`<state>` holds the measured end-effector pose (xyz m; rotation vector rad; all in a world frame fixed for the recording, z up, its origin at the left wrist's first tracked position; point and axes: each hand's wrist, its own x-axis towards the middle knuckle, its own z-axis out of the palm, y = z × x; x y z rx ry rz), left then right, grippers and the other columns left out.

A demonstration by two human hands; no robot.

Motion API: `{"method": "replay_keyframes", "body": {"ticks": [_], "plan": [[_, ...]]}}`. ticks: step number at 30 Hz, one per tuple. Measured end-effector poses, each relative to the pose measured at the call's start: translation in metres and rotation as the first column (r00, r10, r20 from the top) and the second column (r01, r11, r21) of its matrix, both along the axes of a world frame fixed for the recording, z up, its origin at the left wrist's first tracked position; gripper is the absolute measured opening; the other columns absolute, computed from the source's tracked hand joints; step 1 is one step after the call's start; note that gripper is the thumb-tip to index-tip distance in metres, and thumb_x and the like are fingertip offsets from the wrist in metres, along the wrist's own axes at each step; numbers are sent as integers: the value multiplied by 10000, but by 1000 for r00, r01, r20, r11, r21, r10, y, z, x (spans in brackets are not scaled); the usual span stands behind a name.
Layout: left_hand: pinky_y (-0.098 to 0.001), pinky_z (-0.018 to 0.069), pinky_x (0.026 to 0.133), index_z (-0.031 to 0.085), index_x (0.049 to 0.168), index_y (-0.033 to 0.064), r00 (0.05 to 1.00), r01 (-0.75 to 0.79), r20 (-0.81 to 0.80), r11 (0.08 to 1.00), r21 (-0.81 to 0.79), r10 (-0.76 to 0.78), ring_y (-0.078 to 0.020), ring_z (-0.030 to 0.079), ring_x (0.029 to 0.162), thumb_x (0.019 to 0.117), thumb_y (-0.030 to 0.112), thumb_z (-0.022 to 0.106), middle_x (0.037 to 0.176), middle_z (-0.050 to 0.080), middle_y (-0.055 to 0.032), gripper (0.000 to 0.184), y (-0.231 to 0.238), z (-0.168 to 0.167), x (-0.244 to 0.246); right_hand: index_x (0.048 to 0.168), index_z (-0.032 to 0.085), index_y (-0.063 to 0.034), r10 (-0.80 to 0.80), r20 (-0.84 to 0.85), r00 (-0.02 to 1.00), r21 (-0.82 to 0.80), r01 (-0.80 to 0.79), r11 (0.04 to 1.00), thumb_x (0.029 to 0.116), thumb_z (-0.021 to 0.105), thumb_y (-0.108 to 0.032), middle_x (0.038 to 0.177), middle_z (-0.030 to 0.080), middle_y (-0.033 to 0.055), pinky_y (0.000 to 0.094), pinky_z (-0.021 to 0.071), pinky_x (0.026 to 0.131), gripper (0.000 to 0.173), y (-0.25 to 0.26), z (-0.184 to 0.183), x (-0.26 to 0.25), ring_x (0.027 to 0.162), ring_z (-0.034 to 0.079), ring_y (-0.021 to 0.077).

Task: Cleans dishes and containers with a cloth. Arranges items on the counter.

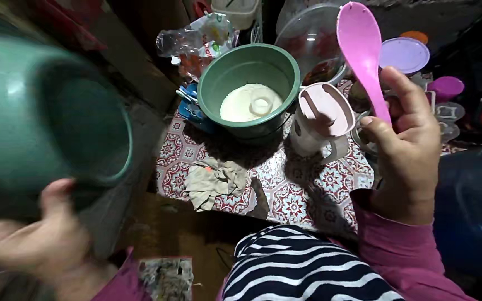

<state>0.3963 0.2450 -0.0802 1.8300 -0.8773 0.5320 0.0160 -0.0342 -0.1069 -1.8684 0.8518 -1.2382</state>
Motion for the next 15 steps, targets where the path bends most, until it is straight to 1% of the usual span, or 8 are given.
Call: {"method": "replay_keyframes", "body": {"ticks": [2,3,5,7,9,11,13,15], "plan": [[-362,525,1035,473,1410,-22,932,231,242,957,176,-269,-155,630,1187,957,246,745,1298,621,-149,592,-55,4,-17,1588,333,-111,-34,15,999,-23,35,999,964,564,-84,1409,565,28,168,559,784,666,3,2,-1,941,638,-6],[-375,526,1007,529,1382,20,855,300,348,914,274,-385,-194,643,1154,977,223,719,1250,643,-161,491,-83,8,-30,1577,352,-109,-64,16,998,-39,65,997,959,552,-72,1358,585,31,168,552,739,651,4,3,-1,893,631,-4],[-473,551,797,687,1246,56,679,380,495,836,395,-542,-345,704,939,986,156,686,1028,721,-218,278,-137,9,-52,1562,384,-105,-112,-22,993,-80,110,991,955,535,-70,1346,594,50,189,551,736,627,6,5,-2,904,631,15],[-506,527,662,706,1234,106,552,396,529,761,513,-644,-388,687,811,1014,145,630,918,704,-197,236,-174,-2,-60,1568,372,-78,-135,-99,986,-125,123,984,977,526,-92,1443,555,96,235,555,899,611,9,10,2,1105,632,61],[-512,508,624,687,1255,114,483,405,508,696,593,-714,-397,669,763,1022,150,611,877,678,-191,248,-200,-14,-62,1577,335,-30,-137,-145,980,-165,113,980,956,534,-96,1447,548,163,291,545,968,656,7,15,17,1181,621,131],[-540,510,647,667,1288,105,456,414,452,632,655,-767,-413,664,765,1038,181,588,874,662,-205,273,-217,-23,-60,1546,381,15,-141,-162,977,-184,111,977,920,597,-75,1309,635,194,344,578,889,668,-2,18,41,1051,674,180],[-566,517,713,658,1308,88,447,441,394,581,684,-803,-420,670,811,1057,310,547,909,669,-214,352,-229,-32,-56,1539,415,-8,-110,-244,964,-146,76,986,905,630,-43,1263,673,183,418,585,902,670,-12,19,67,1040,699,237],[-666,467,950,621,1389,104,454,461,344,547,699,-822,-443,654,1076,1062,482,448,1136,680,-220,529,-231,-49,-55,1538,440,-32,-85,-332,939,-104,53,993,891,630,-19,1234,692,192,519,541,948,674,-24,18,98,1103,679,323]]}}
